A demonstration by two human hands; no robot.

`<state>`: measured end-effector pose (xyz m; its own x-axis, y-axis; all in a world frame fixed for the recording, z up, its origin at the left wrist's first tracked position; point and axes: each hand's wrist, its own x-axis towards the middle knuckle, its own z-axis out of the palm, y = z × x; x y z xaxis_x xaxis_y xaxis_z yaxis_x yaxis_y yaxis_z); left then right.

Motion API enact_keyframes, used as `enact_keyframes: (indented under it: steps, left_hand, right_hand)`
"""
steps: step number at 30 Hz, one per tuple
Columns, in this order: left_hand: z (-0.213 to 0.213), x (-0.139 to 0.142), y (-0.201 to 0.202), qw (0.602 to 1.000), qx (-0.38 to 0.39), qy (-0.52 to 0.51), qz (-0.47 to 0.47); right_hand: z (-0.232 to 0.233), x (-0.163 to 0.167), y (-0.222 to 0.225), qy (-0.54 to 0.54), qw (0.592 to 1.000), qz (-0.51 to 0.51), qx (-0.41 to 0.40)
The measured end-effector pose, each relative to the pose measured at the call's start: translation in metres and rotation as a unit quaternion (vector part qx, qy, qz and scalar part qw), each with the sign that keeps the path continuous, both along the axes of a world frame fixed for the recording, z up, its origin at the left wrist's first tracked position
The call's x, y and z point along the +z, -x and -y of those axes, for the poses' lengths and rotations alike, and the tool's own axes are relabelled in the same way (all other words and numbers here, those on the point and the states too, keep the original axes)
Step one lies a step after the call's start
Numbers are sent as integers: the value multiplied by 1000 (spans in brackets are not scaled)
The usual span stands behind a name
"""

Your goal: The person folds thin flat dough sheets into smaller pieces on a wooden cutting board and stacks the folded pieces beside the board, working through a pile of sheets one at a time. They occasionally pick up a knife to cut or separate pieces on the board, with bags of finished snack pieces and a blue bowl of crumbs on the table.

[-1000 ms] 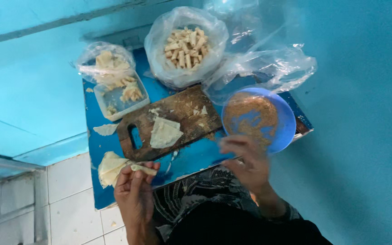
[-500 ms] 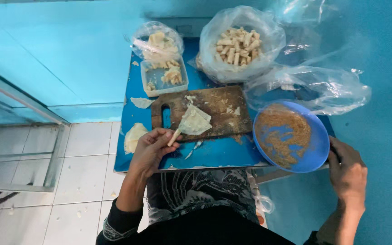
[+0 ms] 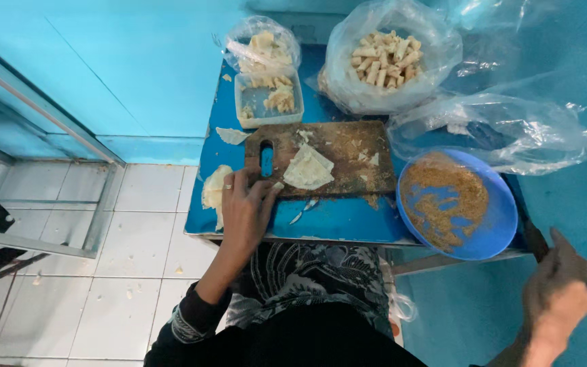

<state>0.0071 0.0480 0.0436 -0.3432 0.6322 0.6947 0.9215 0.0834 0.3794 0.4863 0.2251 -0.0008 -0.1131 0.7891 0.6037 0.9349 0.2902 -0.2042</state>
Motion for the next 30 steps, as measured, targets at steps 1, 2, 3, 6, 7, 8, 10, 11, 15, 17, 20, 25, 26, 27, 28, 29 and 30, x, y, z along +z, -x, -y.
enact_keyframes:
  steps: [1, 2, 3, 6, 7, 8, 10, 11, 15, 17, 20, 25, 26, 27, 28, 29, 30]
  left_hand:
    - [0, 0, -3, 1000, 22, 10, -10]
    - [1, -1, -4, 999, 43, 21, -20]
    - [1, -1, -5, 998, 50, 24, -35]
    - [0, -4, -3, 995, 67, 28, -65]
    - [0, -5, -3, 995, 68, 29, -63]
    - [0, -6, -4, 995, 70, 29, -60]
    - [-1, -7, -6, 995, 81, 26, -54]
    - [-1, -7, -7, 995, 86, 24, -52]
    - [-2, -7, -14, 995, 91, 2, -43]
    - [-3, -7, -17, 994, 95, -13, -48]
    - [-3, -9, -21, 995, 94, -11, -26]
    - [-8, -13, -25, 992, 120, -34, -19]
    - [-9, -14, -25, 991, 125, -37, -21]
    - [-9, -14, -24, 990, 132, -35, -30]
    - [-10, -15, -24, 989, 139, -33, -39]
    - [-11, -15, -24, 988, 146, -32, -46]
    - [-11, -15, -24, 988, 146, -35, -46]
  right_hand:
    - [3, -2, -11, 16, 1000, -10, -2]
    - [8, -6, -24, 40, 999, -1, -10]
    - [10, -15, -36, 63, 998, 8, -18]
    - [22, -49, -86, 75, 997, 11, -7]
    - [22, -58, -104, 109, 994, -28, -3]
    - [15, -69, -116, 162, 980, -110, 25]
    - [0, -83, -123, 231, 935, -256, 83]
    - [-3, -74, -130, 250, 906, -319, 120]
    - [22, -13, -85, 312, 734, -548, 252]
    - [85, -8, -5, 142, 871, -414, 222]
    - [100, 21, 106, 157, 911, -210, 318]
    - [112, 62, 204, 229, 886, -150, 374]
    - [112, 68, 212, 209, 886, -146, 389]
    - [111, 71, 218, 190, 884, -142, 403]
    - [110, 72, 222, 170, 883, -137, 416]
    - [110, 72, 224, 178, 882, -134, 416]
    - [110, 70, 225, 186, 881, -130, 416]
